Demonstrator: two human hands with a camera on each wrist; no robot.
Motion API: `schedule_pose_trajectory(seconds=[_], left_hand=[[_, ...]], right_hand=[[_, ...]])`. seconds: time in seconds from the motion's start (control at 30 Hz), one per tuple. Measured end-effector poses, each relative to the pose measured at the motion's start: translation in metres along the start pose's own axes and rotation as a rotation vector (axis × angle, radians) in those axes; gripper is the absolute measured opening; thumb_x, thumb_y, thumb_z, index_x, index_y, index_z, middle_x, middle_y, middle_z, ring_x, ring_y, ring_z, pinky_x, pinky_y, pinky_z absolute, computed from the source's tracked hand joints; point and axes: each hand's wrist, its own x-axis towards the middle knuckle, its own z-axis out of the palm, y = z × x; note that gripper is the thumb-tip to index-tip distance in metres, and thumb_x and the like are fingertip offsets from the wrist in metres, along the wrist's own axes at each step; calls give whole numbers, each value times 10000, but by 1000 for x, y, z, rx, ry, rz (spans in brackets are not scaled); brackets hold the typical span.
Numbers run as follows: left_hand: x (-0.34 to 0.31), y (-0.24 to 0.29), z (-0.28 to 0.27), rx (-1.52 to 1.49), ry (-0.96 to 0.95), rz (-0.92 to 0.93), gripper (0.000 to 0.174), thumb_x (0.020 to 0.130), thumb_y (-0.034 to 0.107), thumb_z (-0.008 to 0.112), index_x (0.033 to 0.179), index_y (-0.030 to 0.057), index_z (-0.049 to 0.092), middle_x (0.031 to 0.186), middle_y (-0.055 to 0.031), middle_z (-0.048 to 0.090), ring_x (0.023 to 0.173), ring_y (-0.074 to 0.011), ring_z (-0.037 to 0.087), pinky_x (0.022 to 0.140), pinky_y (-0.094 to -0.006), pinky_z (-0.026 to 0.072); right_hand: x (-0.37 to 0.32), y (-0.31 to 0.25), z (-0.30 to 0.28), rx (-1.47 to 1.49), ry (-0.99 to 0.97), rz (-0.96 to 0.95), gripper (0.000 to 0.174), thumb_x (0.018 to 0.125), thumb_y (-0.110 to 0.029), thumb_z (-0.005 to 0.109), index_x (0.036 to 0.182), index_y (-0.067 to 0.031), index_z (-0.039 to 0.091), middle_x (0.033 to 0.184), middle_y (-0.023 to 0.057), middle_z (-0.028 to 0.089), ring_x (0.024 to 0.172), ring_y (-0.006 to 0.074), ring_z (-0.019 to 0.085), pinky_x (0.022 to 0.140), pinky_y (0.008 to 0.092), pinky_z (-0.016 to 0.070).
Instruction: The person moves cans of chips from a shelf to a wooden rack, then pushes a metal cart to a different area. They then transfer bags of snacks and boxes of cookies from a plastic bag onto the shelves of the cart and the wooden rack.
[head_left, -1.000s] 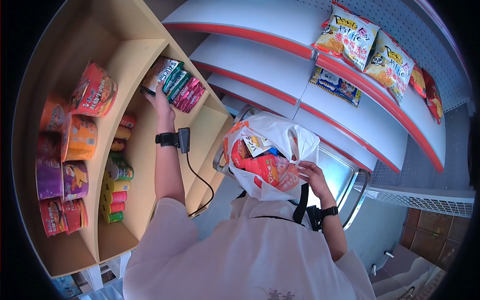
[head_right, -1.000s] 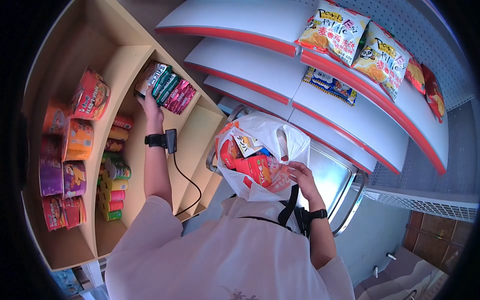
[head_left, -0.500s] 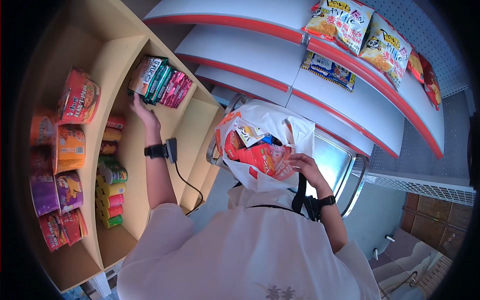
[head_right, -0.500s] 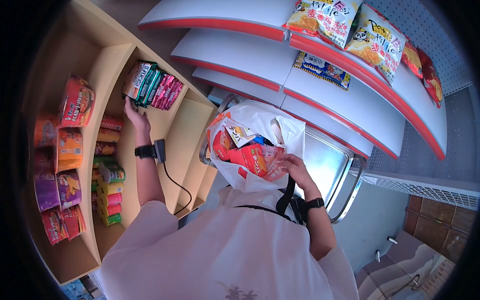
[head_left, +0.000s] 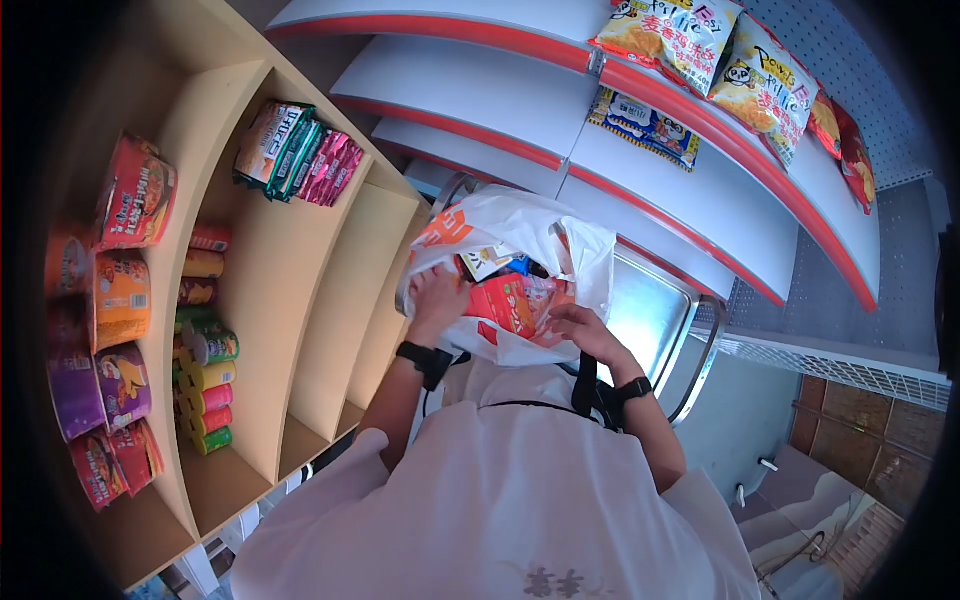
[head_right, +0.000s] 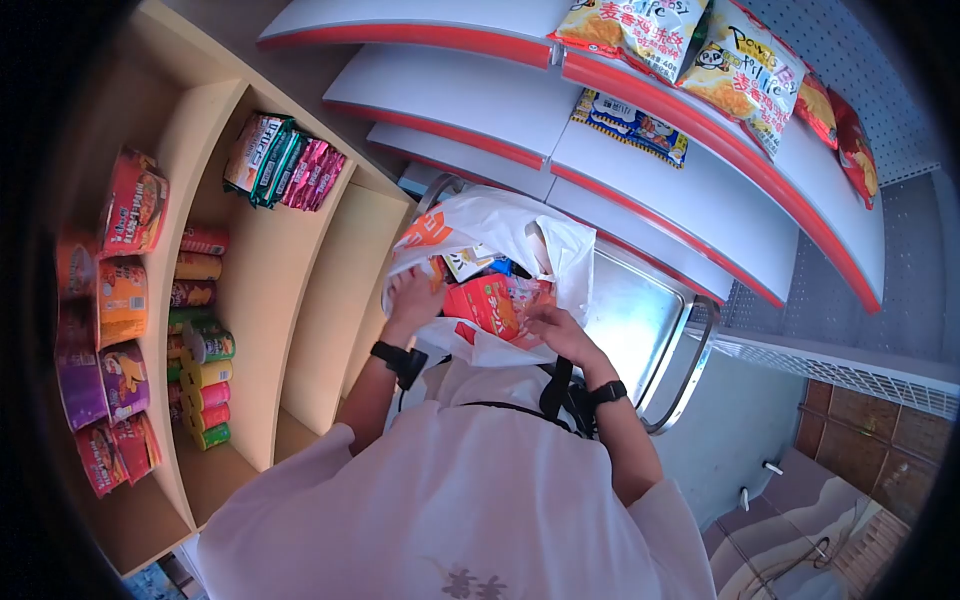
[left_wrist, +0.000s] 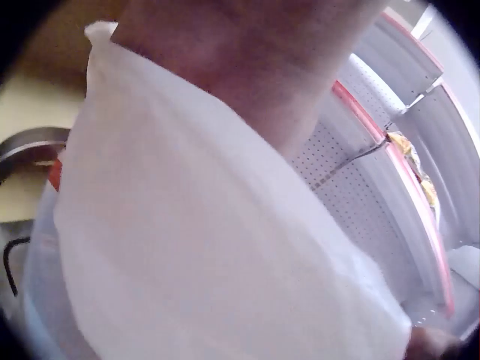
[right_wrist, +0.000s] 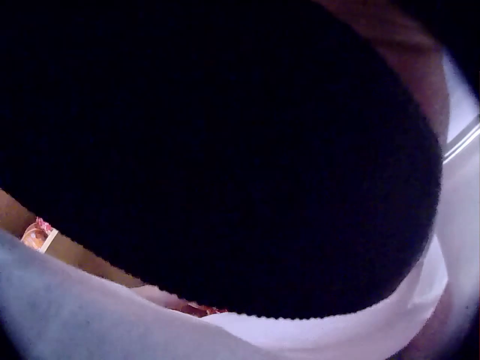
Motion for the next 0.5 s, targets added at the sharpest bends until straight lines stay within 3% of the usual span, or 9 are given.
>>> schedule_pose_trajectory(seconds=[0.03, 0.1, 0.23, 0.3, 0.33, 0.4, 0.43, 0.47, 0.5], left_hand=[[12, -13, -3, 1, -3, -1, 616, 820, 349, 583, 1255, -59, 432, 1364, -305, 346, 1302, -453, 282, 995, -585, 288], [38, -43, 0, -183, -391, -28, 548, 819, 351, 584, 1213, -18, 490, 1223, -265, 519, 1164, -410, 480, 945, -486, 400], [43, -43, 5, -214, -132, 201, 500, 827, 387, 585, 1150, 8, 537, 1068, -219, 616, 1010, -395, 576, 876, -432, 459], [44, -17, -20, -95, -364, 91, 555, 863, 438, 548, 1218, 15, 496, 1132, -257, 577, 1057, -417, 548, 908, -429, 429], [47, -10, -21, -95, -368, 98, 555, 863, 438, 548, 1218, 15, 496, 1132, -257, 577, 1057, -417, 548, 908, -429, 429], [54, 2, -23, -282, -313, -36, 574, 864, 425, 563, 1269, 32, 461, 1151, -278, 556, 1102, -404, 526, 917, -440, 423], [58, 6, -24, -380, -251, 4, 593, 879, 323, 581, 1346, 33, 359, 1282, -277, 468, 1167, -355, 502, 914, -428, 435], [62, 11, -25, -380, -255, 10, 593, 879, 323, 581, 1346, 33, 359, 1282, -277, 468, 1167, -355, 502, 914, -428, 435], [63, 17, -31, -535, -77, 121, 590, 874, 258, 592, 1350, 27, 330, 1281, -257, 465, 1133, -338, 524, 901, -414, 443]], right_hand=[[5, 12, -1, 13, -18, 11, 326, 847, -177, 591, 1135, -23, 584, 1048, 67, 625, 997, 167, 575, 873, 303, 451], [5, 16, -1, 26, -37, 24, 334, 847, -183, 590, 1141, -24, 583, 1051, 72, 624, 1005, 169, 573, 879, 302, 447], [8, 11, -7, -44, -16, 44, 396, 837, -176, 596, 1187, 3, 548, 1098, 101, 606, 1050, 205, 563, 919, 316, 432], [21, 17, -10, -86, 6, 29, 430, 829, -168, 603, 1213, 12, 530, 1150, 118, 586, 1083, 224, 551, 946, 326, 421], [30, 17, -9, -172, 60, -86, 443, 824, -172, 604, 1220, 15, 534, 1208, 147, 549, 1143, 250, 512, 985, 329, 389], [48, 8, -14, -195, 108, -192, 461, 804, -144, 609, 1234, 6, 537, 1342, 188, 428, 1260, 295, 408, 1054, 341, 322], [57, -4, -16, -132, 101, -185, 470, 789, -112, 612, 1240, -7, 536, 1420, 199, 344, 1318, 314, 344, 1084, 351, 287], [62, -14, -18, -130, 108, -183, 470, 789, -112, 612, 1240, -7, 536, 1420, 199, 344, 1318, 314, 344, 1084, 351, 287], [61, -32, -18, -285, 231, -299, 468, 785, -93, 607, 1244, -28, 542, 1428, 179, 342, 1331, 298, 328, 1080, 360, 295]])
